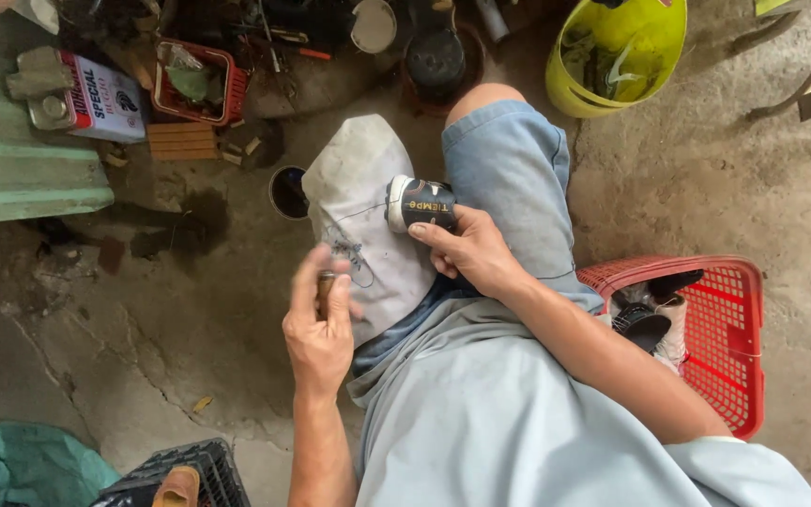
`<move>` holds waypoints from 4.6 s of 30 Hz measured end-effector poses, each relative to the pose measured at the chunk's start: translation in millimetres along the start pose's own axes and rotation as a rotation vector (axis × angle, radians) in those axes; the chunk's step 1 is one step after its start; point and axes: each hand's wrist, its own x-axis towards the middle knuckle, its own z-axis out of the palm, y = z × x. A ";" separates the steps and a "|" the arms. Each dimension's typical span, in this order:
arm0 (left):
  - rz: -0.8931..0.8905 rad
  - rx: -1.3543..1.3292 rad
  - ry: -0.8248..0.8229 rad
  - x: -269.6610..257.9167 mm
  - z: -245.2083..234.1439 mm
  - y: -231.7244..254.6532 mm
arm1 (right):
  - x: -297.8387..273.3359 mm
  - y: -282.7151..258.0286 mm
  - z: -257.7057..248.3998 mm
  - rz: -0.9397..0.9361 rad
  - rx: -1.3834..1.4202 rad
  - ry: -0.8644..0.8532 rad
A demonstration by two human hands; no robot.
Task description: The person sits on the floor and sews a black and white sneaker using a needle and thread. They repeatedly push the needle through the shoe's sole and pull the thread to stitch the parts together. The person briefly pauses to check a smartphone on a nearby table before resuming the sewing.
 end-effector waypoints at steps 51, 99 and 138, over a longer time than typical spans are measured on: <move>0.648 0.533 0.384 291.8 15.0 84.6 | 0.0 -17.1 0.9 0.117 -0.122 -0.133; 0.309 0.690 -0.215 9.0 -1.8 27.8 | -9.5 9.3 -4.3 -0.304 -0.148 -0.068; 0.511 1.065 -0.765 93.6 -11.3 26.1 | -2.5 14.5 12.5 -0.191 0.064 -0.102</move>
